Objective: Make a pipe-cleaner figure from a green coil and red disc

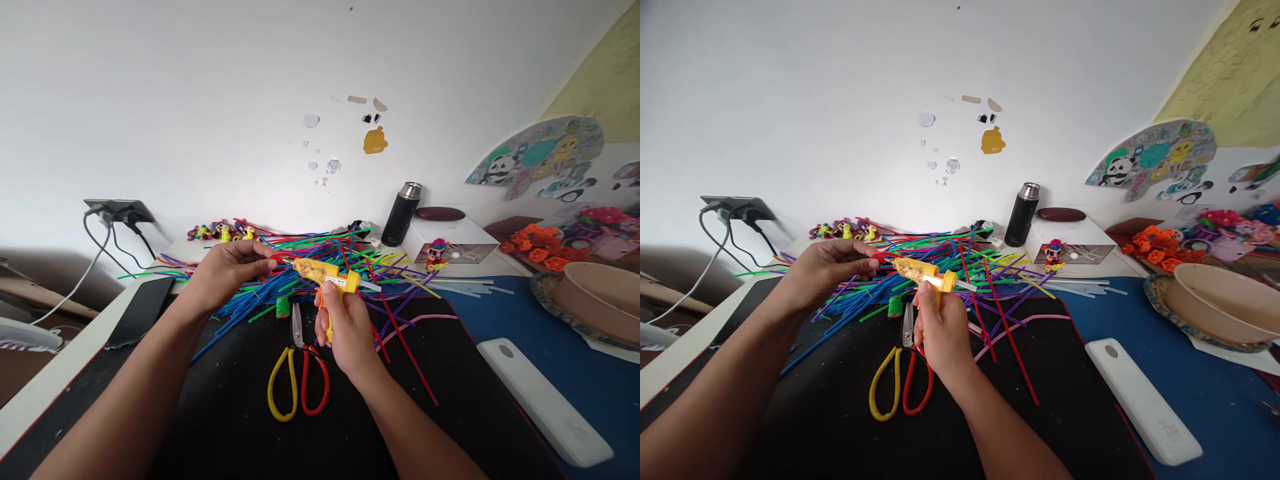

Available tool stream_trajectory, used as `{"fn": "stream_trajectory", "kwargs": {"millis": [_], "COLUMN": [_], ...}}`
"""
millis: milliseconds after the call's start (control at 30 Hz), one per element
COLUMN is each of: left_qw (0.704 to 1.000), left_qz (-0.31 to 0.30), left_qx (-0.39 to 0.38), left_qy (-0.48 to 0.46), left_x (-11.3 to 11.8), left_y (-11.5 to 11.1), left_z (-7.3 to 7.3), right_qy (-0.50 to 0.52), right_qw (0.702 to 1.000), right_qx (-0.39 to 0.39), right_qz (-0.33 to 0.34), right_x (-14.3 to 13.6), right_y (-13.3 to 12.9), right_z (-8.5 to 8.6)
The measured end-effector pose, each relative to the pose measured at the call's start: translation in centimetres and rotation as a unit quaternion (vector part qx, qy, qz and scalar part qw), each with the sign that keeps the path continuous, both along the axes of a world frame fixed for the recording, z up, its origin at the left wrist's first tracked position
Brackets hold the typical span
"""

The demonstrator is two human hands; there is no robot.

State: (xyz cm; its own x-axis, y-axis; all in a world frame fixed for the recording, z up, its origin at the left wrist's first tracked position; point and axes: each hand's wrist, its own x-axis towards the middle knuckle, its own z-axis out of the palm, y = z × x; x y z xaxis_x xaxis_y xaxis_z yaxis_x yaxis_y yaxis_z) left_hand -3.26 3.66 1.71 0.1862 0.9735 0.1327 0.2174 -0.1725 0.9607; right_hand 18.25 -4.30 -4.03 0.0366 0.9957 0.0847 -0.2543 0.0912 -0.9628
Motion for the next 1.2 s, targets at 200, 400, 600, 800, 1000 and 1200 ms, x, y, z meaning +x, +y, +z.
{"fn": "stream_trajectory", "kwargs": {"millis": [200, 400, 600, 800, 1000, 1200], "left_qw": [1.0, 1.0, 1.0, 0.999, 0.999, 0.999], "left_qz": [0.002, 0.013, 0.013, 0.011, -0.001, 0.006], "left_qx": [-0.006, -0.009, -0.008, -0.023, -0.027, -0.031], "left_qy": [-0.01, -0.017, -0.017, -0.028, -0.026, -0.031], "left_x": [0.29, 0.69, 0.65, 0.53, 0.38, 0.54], "left_y": [-0.13, -0.39, -0.26, -0.21, -0.07, -0.1], "left_z": [0.25, 0.74, 0.57, 0.46, 0.14, 0.23], "right_qy": [0.0, -0.003, 0.0, -0.001, 0.0, 0.007], "right_qw": [1.0, 1.0, 1.0, 1.0, 1.0, 1.0], "right_qx": [0.0, 0.001, -0.004, -0.002, -0.01, -0.014], "right_qz": [0.001, 0.001, 0.005, 0.002, -0.001, -0.001], "right_x": [0.01, 0.06, 0.01, 0.07, 0.01, -0.03], "right_y": [-0.09, -0.12, -0.11, -0.15, -0.2, -0.21], "right_z": [-0.09, -0.05, -0.07, 0.09, 0.1, 0.14]}}
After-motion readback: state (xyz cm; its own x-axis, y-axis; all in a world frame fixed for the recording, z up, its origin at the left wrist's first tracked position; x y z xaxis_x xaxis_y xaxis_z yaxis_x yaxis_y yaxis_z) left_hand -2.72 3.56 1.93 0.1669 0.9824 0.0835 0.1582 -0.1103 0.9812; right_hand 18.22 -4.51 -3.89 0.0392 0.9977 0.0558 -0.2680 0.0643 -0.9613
